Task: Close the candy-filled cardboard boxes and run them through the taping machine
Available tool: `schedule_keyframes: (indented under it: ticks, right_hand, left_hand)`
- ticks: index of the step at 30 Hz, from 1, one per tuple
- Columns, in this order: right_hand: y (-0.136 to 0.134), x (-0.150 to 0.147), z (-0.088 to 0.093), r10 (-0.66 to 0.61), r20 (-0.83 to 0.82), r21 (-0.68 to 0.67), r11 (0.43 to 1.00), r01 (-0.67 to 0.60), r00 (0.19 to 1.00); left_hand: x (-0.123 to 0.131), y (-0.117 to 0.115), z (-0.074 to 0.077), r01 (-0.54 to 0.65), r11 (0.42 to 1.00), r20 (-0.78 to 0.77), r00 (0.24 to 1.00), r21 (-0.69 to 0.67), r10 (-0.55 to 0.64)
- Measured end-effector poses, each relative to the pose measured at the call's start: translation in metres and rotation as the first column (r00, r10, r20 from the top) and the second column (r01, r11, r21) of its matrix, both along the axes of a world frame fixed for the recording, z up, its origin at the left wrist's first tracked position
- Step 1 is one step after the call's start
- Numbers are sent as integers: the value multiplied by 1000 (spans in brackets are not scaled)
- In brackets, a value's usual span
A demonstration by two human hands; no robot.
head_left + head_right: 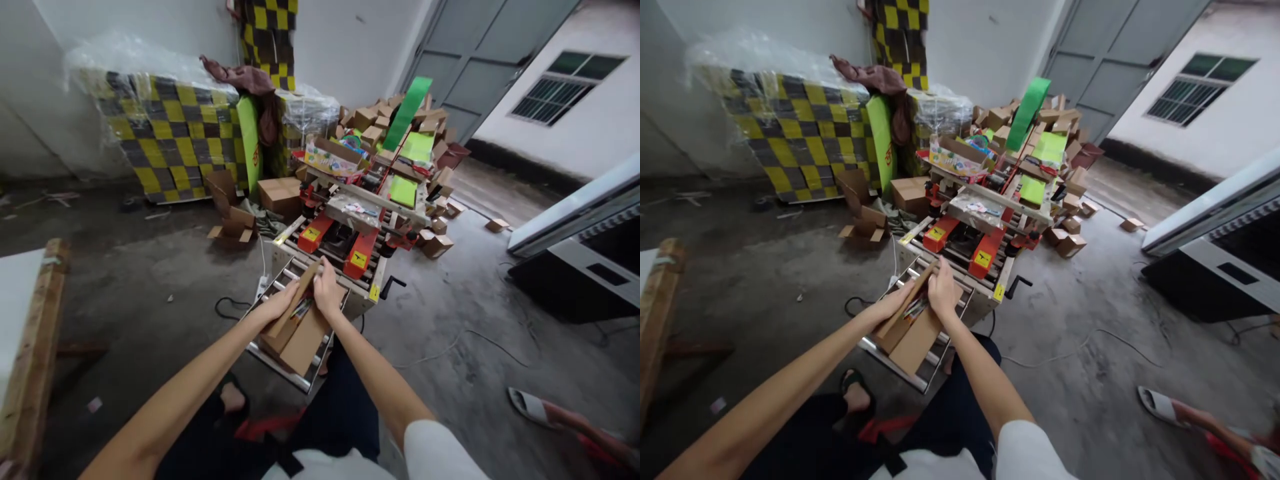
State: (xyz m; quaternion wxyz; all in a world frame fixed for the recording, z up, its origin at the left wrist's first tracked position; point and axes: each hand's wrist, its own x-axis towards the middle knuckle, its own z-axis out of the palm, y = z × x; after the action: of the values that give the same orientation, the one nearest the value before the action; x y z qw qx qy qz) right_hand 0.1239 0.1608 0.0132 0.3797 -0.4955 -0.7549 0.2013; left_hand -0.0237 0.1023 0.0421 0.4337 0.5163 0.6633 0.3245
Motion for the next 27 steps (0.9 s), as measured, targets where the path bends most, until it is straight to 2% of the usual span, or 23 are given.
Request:
schedule_keyframes:
  ticks: [2,3,5,6,7,9,11,14,16,17,20,23,25,27]
  right_hand:
    - [6,4,-1,-43,-147,17,999,46,988]
    - [9,5,-1,-61,-196,17,998,65,979]
    - [12,5,0,-110,-240,-5,994,112,964]
    - [8,4,0,-147,-231,-21,989,146,962]
    - [1,3,0,-179,-197,-36,984,176,964]
    - [-28,2,-3,-165,-61,-45,986,162,984]
    - [-70,4,-9,-7,117,-27,1000,10,993]
    - [-126,8,-15,229,314,1,971,-241,921]
    - [-142,12,-15,285,372,-4,952,-306,883]
    - [-141,13,-14,305,390,-15,946,-325,869]
    - [-111,15,-11,367,433,-31,919,-393,824]
    - [-51,22,-7,405,472,-12,891,-453,784]
    - [-4,36,-1,394,487,4,892,-453,779]
    - [48,53,3,343,469,32,914,-404,814]
  left_hand:
    - [17,-12,4,-20,1000,-266,964,12,22]
    - [26,-17,6,-17,1000,-428,903,15,22]
    - [41,-25,12,25,1000,-703,711,11,-10]
    - [45,-27,15,47,999,-773,633,-2,-31]
    - [48,-27,18,59,998,-799,600,-20,-52]
    - [46,-27,24,58,995,-794,600,-77,-97]
    - [39,-24,29,43,988,-752,644,-148,-141]
    - [29,-18,31,55,977,-675,715,-206,-182]
    - [23,-12,30,75,977,-650,736,-201,-190]
    - [21,-9,28,80,977,-642,742,-199,-191]
    - [15,3,21,50,985,-606,783,-163,-140]
    - [15,6,10,3,1000,-500,866,-17,-11]
    - [18,-11,1,-4,995,-416,908,102,46]
    - [21,-42,-8,-27,987,-397,913,159,89]
